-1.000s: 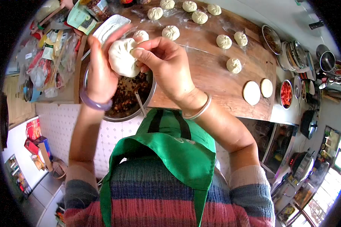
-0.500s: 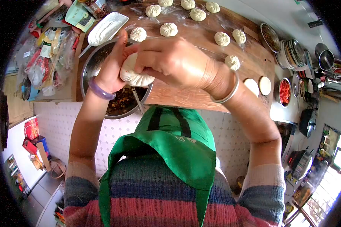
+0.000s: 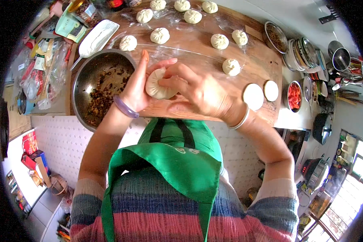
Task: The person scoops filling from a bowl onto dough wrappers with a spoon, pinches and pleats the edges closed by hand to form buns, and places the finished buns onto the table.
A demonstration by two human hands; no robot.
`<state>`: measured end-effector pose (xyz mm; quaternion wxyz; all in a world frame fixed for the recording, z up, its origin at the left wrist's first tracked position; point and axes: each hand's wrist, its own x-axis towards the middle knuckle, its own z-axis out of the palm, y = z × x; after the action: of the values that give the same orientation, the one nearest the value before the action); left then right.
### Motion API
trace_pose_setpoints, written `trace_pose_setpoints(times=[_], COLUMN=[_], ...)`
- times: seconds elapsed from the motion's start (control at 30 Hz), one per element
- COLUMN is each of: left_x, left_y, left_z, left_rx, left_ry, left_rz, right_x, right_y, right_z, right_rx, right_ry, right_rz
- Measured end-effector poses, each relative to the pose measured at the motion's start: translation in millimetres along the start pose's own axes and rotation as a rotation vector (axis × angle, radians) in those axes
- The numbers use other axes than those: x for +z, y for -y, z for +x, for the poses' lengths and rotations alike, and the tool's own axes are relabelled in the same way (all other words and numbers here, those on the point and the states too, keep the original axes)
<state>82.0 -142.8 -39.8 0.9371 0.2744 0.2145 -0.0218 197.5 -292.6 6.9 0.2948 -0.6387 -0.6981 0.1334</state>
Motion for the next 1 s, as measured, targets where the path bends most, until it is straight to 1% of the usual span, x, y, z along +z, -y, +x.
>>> trace_pose_setpoints(times=[0.07,0.13,0.2,0.3,0.4,0.53,0.57,0.67,0.8,0.83,0.9,0.97,1.0], left_x=[3,3,3,-5,-22,-54,-63,-52,-41,-41,-42,-42,-41], left_y=[26,54,74,93,105,136,146,152,161,162,164,164,167], left_z=[13,31,47,78,116,137,136,124,116,117,118,118,118], left_rx=[0.03,-0.028,0.015,0.122,0.342,0.578,0.608,0.751,0.698,0.691,0.746,0.804,0.798], left_ry=[-0.085,-0.146,-0.161,-0.27,-0.312,-0.353,-0.289,-0.347,-0.383,-0.395,-0.43,-0.437,-0.449], left_rz=[-0.059,-0.135,-0.244,-0.12,-0.007,0.427,0.417,0.412,0.496,0.487,0.506,0.519,0.508], right_x=[6,30,43,60,78,113,119,113,107,102,86,80,77], right_y=[-9,-34,-50,-74,-105,-141,-143,-140,-138,-135,-131,-136,-141], right_z=[-18,-43,-61,-75,-78,-94,-103,-112,-106,-104,-99,-98,-100], right_rx=[0.049,0.067,0.082,0.068,0.065,0.179,0.159,0.179,0.183,0.208,0.259,0.334,0.371], right_ry=[-0.083,-0.2,-0.253,-0.319,-0.386,-0.289,-0.286,-0.205,-0.173,-0.151,-0.108,-0.237,-0.301], right_rz=[0.009,-0.001,-0.032,-0.108,-0.169,-0.121,-0.13,-0.202,-0.288,-0.233,-0.127,0.035,0.116])
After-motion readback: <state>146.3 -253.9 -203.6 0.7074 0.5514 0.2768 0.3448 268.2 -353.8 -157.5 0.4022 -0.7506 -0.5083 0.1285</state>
